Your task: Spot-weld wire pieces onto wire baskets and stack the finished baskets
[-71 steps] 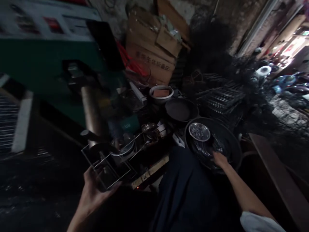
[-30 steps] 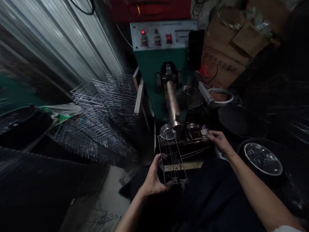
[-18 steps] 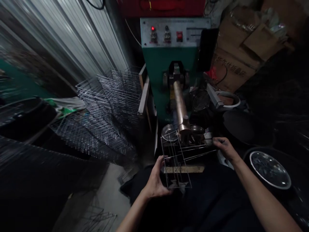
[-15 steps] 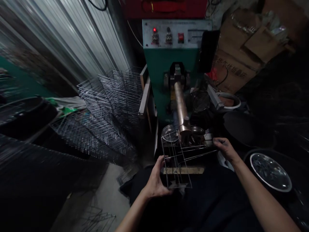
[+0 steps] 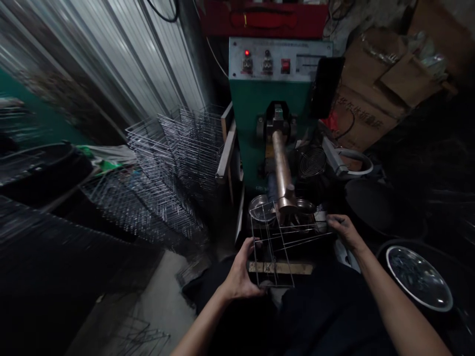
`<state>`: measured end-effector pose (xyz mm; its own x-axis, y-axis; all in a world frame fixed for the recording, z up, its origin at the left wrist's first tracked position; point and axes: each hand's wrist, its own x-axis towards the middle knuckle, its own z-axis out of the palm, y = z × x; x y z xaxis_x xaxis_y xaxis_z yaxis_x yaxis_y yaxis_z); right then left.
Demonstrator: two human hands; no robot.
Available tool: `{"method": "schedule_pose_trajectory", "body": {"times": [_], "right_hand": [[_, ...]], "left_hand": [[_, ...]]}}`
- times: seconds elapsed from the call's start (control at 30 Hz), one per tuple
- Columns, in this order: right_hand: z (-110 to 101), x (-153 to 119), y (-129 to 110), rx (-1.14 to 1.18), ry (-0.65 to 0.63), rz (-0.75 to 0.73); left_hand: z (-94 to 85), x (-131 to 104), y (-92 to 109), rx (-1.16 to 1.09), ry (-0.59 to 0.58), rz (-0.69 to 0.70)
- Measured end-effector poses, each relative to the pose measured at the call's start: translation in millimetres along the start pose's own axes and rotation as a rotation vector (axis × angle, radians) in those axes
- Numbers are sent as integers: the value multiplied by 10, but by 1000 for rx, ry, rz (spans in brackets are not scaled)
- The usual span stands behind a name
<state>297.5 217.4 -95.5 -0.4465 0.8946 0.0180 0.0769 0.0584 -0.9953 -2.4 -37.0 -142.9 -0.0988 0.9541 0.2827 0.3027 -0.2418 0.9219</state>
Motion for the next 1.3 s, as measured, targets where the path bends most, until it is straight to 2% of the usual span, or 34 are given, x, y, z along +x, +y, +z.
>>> {"method": "schedule_pose_trajectory", "body": {"times": [0.3, 0.57, 0.93, 1.03, 1.13, 1.2, 1.3], "right_hand": [[-6, 59, 76, 15, -18, 20], [4, 94, 122, 52, 17, 4], [38, 160, 113, 52, 32, 14], [36, 65, 61, 43, 42, 8], [-59, -184, -82, -44, -50, -33], [-158, -374, -228, -192, -184, -42], [-265, -531, -446, -432, -345, -9]], "left_hand": [[-10, 114, 86, -15, -1, -26], [-14, 162, 25, -39, 5, 21], [-67, 303, 144, 10, 4, 10], [-52, 234, 254, 1, -4, -32], [-76, 38, 469, -63, -21, -117], [-145, -97, 661, -196, 43, -230], [-323, -195, 966, -417, 191, -503]]}}
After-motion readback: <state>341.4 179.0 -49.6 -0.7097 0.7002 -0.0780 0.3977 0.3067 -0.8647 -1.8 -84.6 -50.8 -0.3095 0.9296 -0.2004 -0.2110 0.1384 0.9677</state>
